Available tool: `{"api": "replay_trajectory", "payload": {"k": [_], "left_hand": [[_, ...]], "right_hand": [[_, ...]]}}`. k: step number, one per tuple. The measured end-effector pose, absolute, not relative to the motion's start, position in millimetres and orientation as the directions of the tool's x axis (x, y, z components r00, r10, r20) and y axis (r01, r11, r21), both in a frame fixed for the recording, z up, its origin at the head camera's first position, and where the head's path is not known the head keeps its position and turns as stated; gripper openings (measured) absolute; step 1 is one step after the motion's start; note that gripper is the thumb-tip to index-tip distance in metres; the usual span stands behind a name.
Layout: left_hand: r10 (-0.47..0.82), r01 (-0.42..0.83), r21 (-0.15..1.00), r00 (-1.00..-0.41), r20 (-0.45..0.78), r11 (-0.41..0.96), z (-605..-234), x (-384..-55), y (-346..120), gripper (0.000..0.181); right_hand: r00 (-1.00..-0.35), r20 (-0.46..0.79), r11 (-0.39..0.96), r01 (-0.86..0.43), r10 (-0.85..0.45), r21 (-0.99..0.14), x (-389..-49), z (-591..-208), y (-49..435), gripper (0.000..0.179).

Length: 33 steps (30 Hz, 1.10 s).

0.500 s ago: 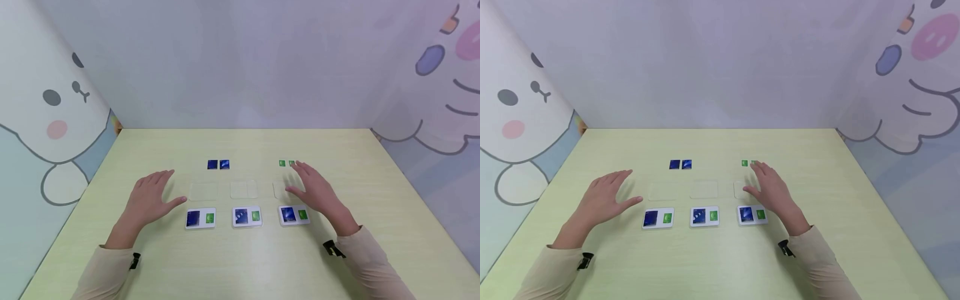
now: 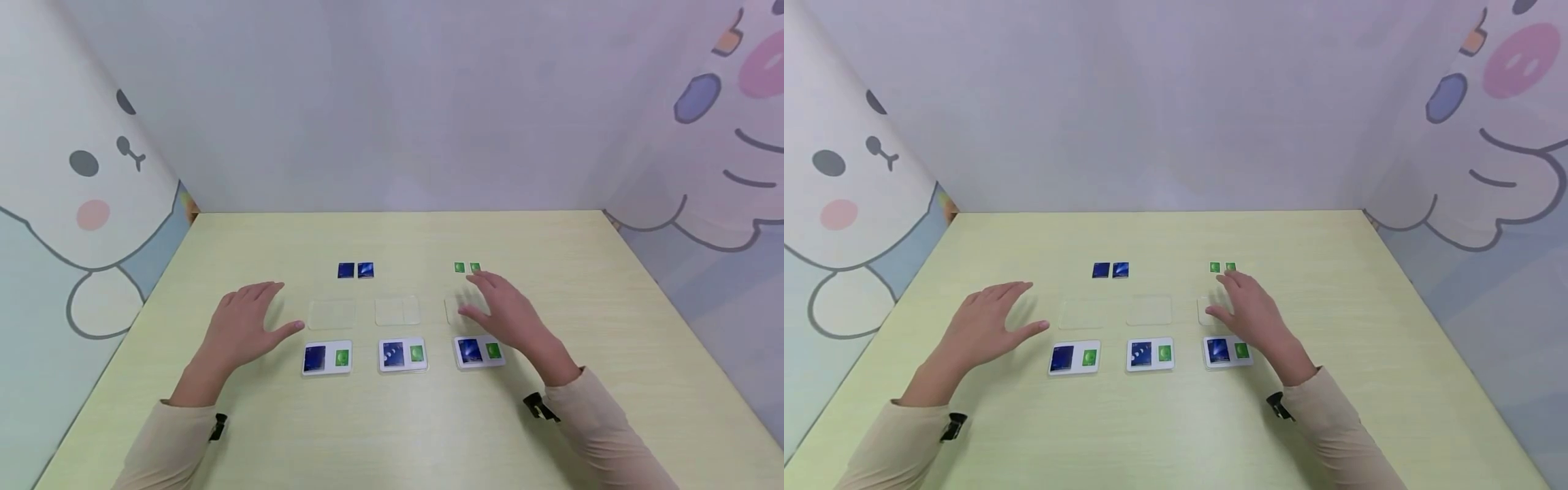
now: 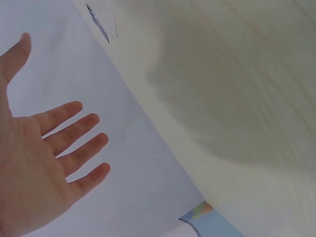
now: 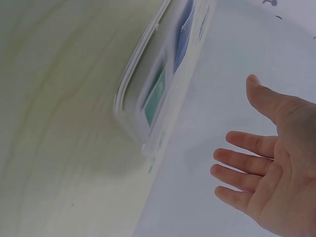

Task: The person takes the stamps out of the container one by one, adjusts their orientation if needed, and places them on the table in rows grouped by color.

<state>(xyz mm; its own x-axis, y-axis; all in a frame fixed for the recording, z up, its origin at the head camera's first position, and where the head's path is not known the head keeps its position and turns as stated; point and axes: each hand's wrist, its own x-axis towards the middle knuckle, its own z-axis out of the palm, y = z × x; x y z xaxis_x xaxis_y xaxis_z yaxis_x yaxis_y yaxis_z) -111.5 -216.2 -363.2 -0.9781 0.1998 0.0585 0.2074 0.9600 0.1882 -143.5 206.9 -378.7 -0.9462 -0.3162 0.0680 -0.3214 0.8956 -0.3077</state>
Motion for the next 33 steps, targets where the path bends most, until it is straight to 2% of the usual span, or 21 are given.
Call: {"api": "replay_trajectory", "payload": {"k": [19,33], "left_hand": [[0.27,0.278,0.204,-0.961,0.064,0.939,-369,-111,-215,0.078],[0.338,0.349,0.146,-0.936,0.095,0.926,-375,-108,-219,0.075]], "right_hand": [[-0.925,0.105,0.886,-0.38,-0.366,-0.265,-139,-381,193,0.06],[-0.907,0.107,0.876,-0.421,-0.407,-0.234,-140,-382,185,0.061]]}}
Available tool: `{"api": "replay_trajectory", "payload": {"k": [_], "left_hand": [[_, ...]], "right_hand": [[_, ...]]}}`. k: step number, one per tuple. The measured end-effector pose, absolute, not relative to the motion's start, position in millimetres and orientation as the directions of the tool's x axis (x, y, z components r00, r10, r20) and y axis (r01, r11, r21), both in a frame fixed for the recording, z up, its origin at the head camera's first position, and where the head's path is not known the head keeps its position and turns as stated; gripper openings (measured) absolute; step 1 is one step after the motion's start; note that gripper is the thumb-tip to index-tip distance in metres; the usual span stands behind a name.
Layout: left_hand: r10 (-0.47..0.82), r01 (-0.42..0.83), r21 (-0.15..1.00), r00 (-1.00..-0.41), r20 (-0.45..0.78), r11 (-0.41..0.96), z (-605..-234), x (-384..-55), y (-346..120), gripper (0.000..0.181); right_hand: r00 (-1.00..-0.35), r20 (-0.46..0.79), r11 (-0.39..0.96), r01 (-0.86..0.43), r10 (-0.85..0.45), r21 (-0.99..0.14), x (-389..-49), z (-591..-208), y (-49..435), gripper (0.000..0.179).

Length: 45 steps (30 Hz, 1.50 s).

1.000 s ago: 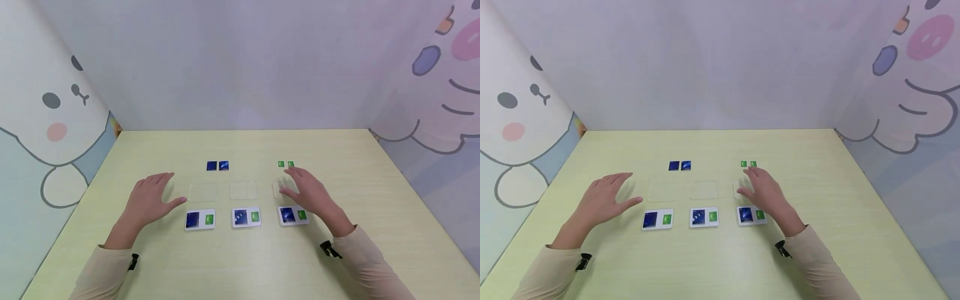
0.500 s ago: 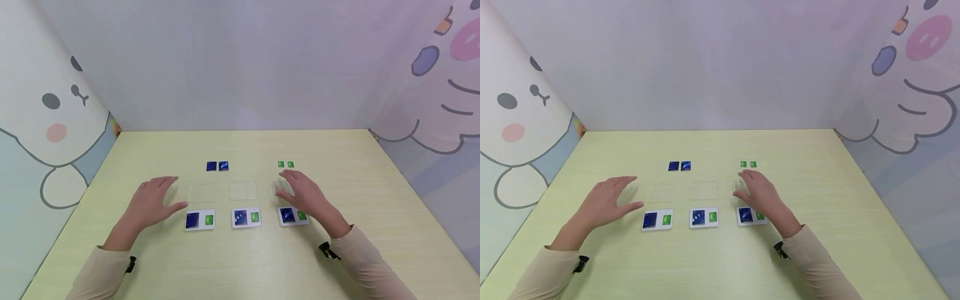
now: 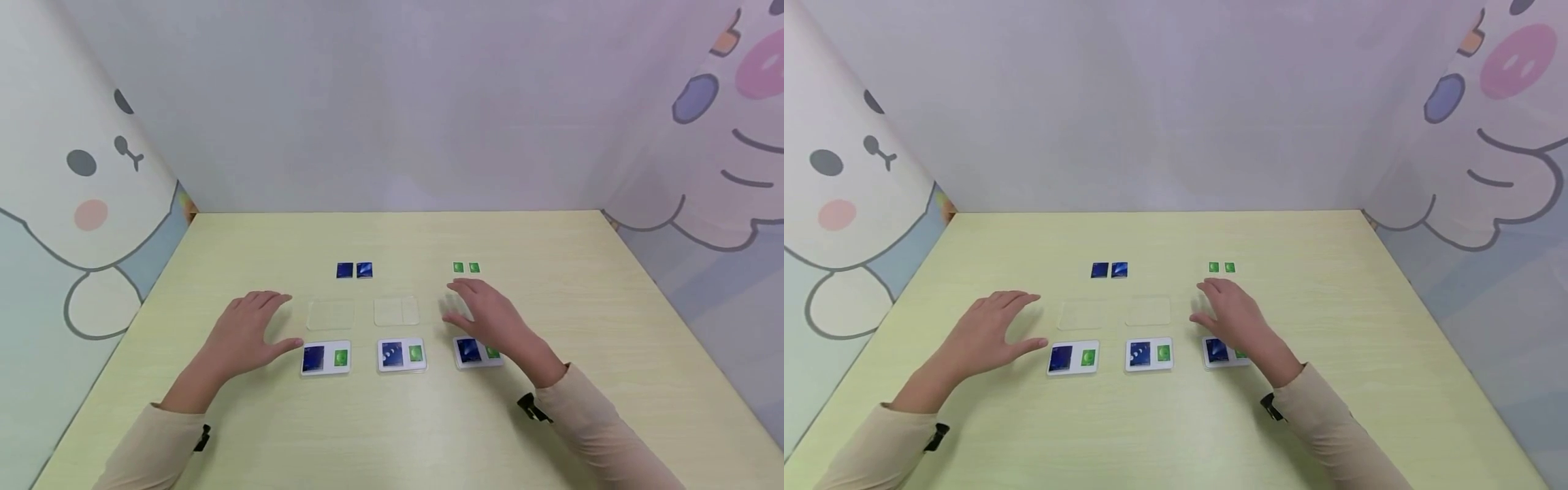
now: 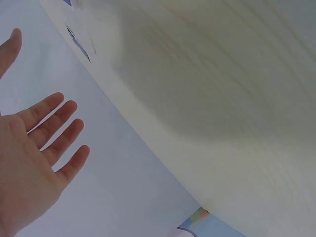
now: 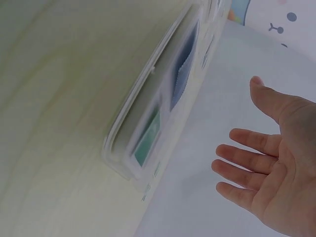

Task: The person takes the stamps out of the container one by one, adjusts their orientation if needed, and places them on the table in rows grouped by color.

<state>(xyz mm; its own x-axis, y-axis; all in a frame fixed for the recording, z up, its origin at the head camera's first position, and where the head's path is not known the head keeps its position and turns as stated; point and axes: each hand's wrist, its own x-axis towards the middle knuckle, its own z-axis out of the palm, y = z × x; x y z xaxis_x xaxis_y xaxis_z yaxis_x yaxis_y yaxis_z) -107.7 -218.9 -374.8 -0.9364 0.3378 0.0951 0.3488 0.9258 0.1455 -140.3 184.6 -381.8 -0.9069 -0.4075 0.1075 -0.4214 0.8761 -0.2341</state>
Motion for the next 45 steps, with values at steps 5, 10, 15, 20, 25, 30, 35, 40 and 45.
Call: {"api": "replay_trajectory", "payload": {"k": [5,10,15,20,25,30,35,40,45], "left_hand": [[0.376,0.387,0.139,-0.921,0.103,0.911,-376,-106,-222,0.076],[0.391,0.401,0.126,-0.915,0.1,0.907,-378,-104,-222,0.079],[0.399,0.405,0.128,-0.914,0.073,0.905,-382,-103,-221,0.082],[0.431,0.436,0.126,-0.9,0.066,0.891,-385,-102,-221,0.084],[0.455,0.461,0.116,-0.887,0.073,0.88,-386,-100,-220,0.084],[0.468,0.475,0.107,-0.88,0.083,0.874,-385,-98,-218,0.084],[0.473,0.479,0.096,-0.877,0.079,0.872,-385,-97,-216,0.083],[0.476,0.482,0.087,-0.876,0.075,0.872,-385,-96,-215,0.082],[0.481,0.486,0.085,-0.874,0.072,0.87,-386,-95,-215,0.081]], "right_hand": [[-0.893,0.136,0.867,-0.45,-0.429,-0.216,-141,-383,182,0.061],[-0.871,0.181,0.851,-0.486,-0.456,-0.198,-141,-384,181,0.06],[-0.864,0.185,0.846,-0.499,-0.468,-0.189,-139,-383,179,0.059],[-0.863,0.179,0.845,-0.501,-0.472,-0.187,-137,-382,176,0.059],[-0.861,0.171,0.845,-0.505,-0.479,-0.177,-136,-381,173,0.06],[-0.85,0.179,0.837,-0.522,-0.495,-0.165,-134,-381,171,0.06],[-0.838,0.192,0.826,-0.54,-0.51,-0.163,-133,-381,169,0.059],[-0.825,0.195,0.813,-0.56,-0.53,-0.158,-134,-381,166,0.058],[-0.816,0.184,0.807,-0.574,-0.548,-0.14,-134,-380,160,0.059]]}}
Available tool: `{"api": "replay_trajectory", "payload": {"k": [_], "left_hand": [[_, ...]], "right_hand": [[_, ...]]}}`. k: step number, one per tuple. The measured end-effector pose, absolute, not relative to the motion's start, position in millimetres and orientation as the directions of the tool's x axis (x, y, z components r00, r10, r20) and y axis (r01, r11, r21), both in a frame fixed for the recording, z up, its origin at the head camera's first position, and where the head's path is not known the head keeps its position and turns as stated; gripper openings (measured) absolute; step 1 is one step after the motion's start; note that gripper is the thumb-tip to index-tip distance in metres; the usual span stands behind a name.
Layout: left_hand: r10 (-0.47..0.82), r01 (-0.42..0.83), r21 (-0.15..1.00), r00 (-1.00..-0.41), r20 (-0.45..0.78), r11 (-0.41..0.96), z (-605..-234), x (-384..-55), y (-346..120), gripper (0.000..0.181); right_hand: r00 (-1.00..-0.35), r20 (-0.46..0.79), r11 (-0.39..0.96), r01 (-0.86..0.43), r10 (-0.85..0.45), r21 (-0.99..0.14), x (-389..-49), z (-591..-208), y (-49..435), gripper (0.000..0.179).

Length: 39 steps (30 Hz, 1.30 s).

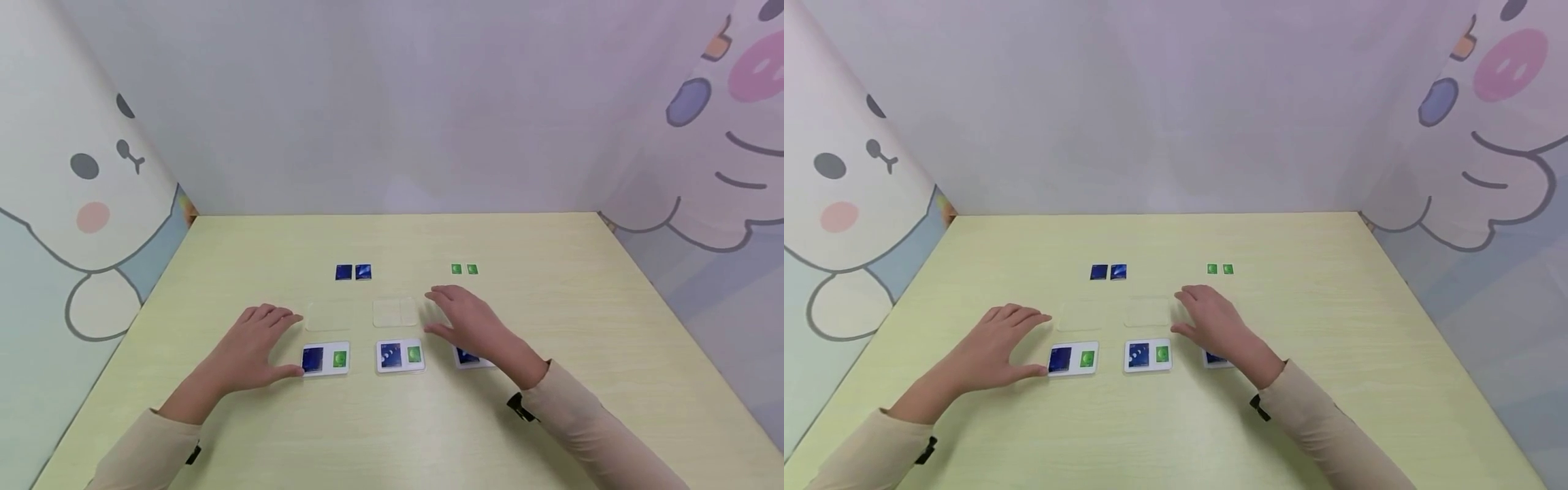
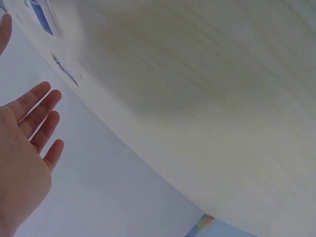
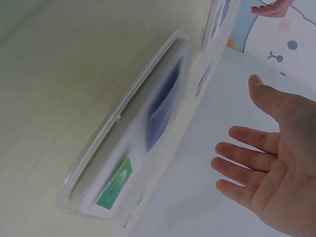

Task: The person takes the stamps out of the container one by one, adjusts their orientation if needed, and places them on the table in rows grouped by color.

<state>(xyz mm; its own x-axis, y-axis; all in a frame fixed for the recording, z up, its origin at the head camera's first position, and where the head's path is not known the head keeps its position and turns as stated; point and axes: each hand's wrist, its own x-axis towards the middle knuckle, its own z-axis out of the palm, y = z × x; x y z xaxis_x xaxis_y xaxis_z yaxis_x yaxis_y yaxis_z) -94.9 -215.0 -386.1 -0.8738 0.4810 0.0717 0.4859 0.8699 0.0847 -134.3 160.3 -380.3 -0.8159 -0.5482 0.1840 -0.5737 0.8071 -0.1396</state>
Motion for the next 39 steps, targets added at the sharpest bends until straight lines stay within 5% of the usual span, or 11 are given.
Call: {"api": "replay_trajectory", "payload": {"k": [39], "left_hand": [[0.537,0.536,0.074,-0.844,0.011,0.841,-399,-91,-208,0.066]], "right_hand": [[-0.795,0.088,0.776,-0.606,-0.6,-0.174,-134,-374,126,0.058]]}}
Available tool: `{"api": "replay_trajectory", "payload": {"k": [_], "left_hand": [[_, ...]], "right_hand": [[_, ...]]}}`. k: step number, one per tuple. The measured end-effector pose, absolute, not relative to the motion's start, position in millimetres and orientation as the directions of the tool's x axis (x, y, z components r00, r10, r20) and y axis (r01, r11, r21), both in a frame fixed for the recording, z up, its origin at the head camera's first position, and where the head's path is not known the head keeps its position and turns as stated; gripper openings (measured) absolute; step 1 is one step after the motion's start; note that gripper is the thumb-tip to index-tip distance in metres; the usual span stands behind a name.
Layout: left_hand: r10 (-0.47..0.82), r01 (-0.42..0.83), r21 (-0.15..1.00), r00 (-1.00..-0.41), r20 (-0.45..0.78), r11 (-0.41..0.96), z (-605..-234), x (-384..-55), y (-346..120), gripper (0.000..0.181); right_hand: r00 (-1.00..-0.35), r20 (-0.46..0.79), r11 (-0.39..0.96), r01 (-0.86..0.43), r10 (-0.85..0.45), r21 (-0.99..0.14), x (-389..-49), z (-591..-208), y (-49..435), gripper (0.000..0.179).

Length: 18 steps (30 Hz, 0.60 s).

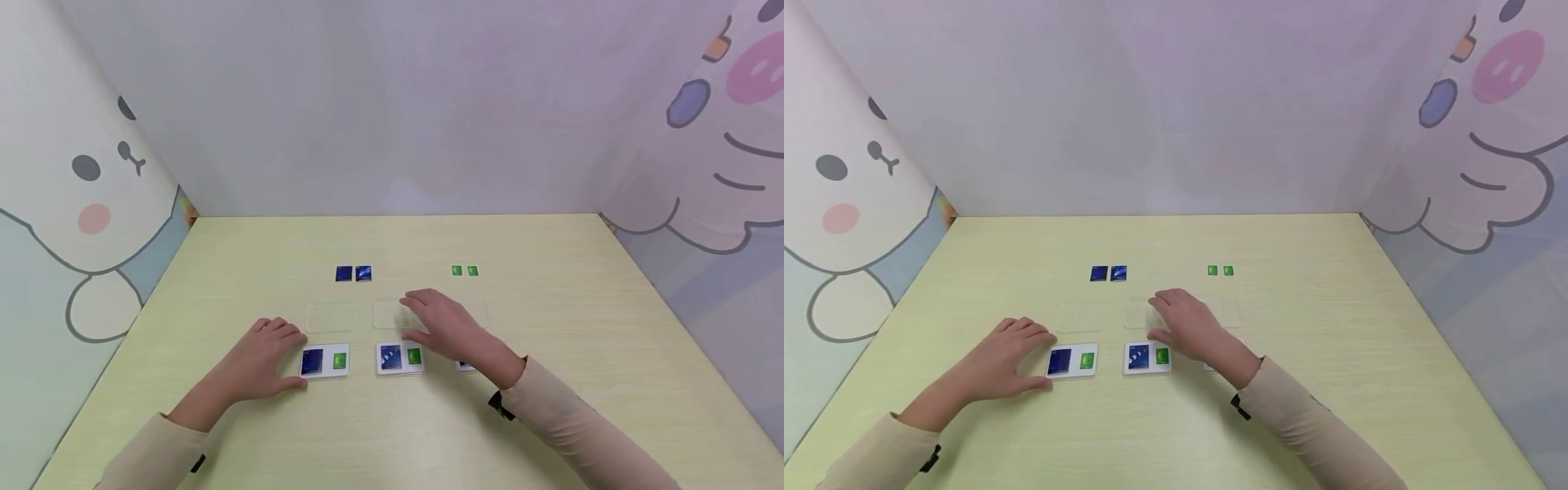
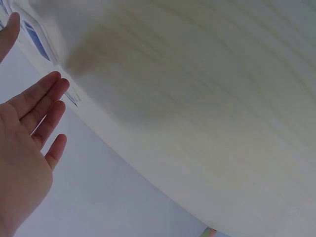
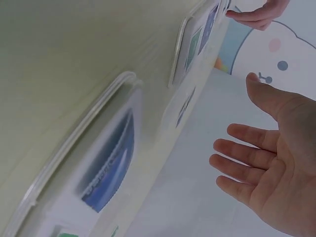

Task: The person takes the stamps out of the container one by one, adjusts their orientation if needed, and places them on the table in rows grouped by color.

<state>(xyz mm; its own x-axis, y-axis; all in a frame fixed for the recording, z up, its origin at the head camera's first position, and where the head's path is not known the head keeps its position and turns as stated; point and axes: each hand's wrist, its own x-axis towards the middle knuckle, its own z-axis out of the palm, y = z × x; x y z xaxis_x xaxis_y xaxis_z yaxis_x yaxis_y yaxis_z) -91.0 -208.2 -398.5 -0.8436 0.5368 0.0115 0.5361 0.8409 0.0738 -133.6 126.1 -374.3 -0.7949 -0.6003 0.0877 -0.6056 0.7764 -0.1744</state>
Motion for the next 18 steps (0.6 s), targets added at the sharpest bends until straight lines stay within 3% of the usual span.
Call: {"api": "replay_trajectory", "payload": {"k": [18], "left_hand": [[0.538,0.534,0.108,-0.843,-0.012,0.839,-402,-92,-202,0.061]], "right_hand": [[-0.783,0.041,0.762,-0.614,-0.621,-0.205,-133,-372,106,0.057]]}}
